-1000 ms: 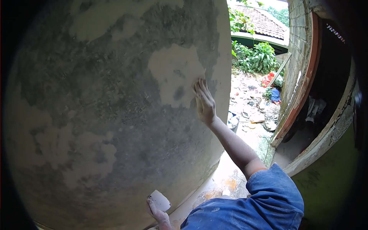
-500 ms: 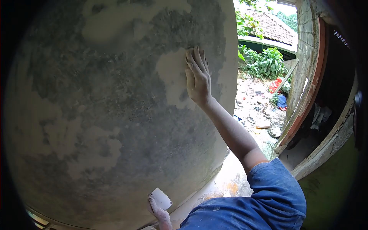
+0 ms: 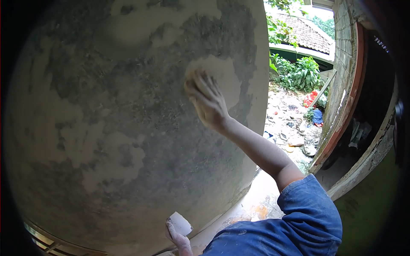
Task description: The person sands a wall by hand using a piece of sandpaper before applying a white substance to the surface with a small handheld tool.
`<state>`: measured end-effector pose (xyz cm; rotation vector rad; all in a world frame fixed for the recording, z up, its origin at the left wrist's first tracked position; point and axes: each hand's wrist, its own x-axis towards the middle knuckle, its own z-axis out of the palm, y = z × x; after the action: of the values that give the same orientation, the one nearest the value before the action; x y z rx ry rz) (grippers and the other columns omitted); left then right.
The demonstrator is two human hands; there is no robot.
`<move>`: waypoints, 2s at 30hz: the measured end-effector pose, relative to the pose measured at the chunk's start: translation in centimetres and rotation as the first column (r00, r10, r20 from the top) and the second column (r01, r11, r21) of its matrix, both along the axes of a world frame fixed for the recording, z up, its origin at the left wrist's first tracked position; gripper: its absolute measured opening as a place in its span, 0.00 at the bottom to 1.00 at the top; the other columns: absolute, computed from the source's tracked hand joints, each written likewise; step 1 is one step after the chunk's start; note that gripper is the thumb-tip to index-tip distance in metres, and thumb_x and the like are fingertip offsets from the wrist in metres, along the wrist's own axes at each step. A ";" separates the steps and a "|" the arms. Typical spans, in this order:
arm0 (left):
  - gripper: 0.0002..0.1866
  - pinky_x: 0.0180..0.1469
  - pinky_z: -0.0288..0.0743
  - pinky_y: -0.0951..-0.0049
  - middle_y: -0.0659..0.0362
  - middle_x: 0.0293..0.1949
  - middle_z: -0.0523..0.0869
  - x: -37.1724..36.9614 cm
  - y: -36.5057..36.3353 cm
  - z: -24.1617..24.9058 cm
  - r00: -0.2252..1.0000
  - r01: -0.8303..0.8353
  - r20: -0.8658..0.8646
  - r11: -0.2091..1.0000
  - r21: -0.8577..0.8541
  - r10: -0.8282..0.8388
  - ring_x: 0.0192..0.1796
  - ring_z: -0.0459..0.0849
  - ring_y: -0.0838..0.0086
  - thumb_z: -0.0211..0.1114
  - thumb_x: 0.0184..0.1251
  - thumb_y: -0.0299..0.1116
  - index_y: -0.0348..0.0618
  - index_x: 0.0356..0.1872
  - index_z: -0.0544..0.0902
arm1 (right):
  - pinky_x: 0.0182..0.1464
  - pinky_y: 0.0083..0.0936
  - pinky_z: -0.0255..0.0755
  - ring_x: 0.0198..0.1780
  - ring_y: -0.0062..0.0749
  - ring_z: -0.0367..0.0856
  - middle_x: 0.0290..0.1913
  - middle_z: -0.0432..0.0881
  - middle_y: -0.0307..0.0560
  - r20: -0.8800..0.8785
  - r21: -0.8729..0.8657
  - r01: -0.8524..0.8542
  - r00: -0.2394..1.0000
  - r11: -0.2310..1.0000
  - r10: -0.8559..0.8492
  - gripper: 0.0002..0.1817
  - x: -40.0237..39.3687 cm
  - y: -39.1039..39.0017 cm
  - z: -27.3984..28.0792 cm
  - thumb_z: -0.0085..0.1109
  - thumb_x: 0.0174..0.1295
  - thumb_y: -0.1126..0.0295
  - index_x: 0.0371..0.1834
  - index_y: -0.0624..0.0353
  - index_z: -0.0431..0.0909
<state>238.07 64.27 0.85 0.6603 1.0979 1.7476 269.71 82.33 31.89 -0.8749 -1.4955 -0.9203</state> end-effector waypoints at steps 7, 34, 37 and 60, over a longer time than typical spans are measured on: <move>0.18 0.36 0.82 0.66 0.55 0.39 0.85 -0.1 -1.1 1.6 1.000 0.013 -0.003 1.000 -0.011 -0.013 0.36 0.86 0.68 0.56 0.74 0.45 0.39 0.46 0.80 | 0.75 0.51 0.57 0.75 0.55 0.59 0.74 0.65 0.49 -0.185 0.117 0.062 0.982 0.991 -0.039 0.18 2.0 2.0 1.3 0.61 0.62 0.72 0.56 0.49 0.80; 0.19 0.33 0.82 0.66 0.54 0.39 0.84 -1.3 -1.2 1.3 0.999 0.043 -0.024 0.998 0.036 -0.042 0.35 0.85 0.67 0.55 0.74 0.47 0.38 0.47 0.78 | 0.77 0.51 0.52 0.75 0.55 0.59 0.68 0.74 0.43 -0.114 0.025 0.142 0.984 0.990 -0.138 0.17 3.1 0.1 2.7 0.54 0.65 0.79 0.54 0.51 0.81; 0.19 0.34 0.82 0.65 0.54 0.38 0.84 -1.5 -1.2 1.3 0.996 0.089 0.018 0.996 -0.004 -0.089 0.36 0.85 0.67 0.55 0.74 0.46 0.38 0.47 0.78 | 0.77 0.52 0.51 0.76 0.56 0.57 0.71 0.70 0.46 -0.164 0.058 -0.020 0.986 0.998 0.030 0.18 0.3 0.5 1.0 0.54 0.65 0.80 0.55 0.51 0.80; 0.23 0.40 0.83 0.62 0.54 0.43 0.85 -1.6 -1.0 -0.3 0.984 0.139 -0.109 0.990 -0.018 -0.140 0.41 0.86 0.65 0.51 0.75 0.52 0.41 0.52 0.79 | 0.76 0.52 0.51 0.76 0.53 0.57 0.75 0.64 0.48 -0.058 0.041 0.147 0.988 0.988 -0.144 0.16 1.2 -0.2 1.3 0.60 0.64 0.74 0.55 0.52 0.81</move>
<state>236.45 63.28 0.51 0.8156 1.1068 1.6007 270.92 82.13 33.16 -0.9790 -1.3727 -1.0245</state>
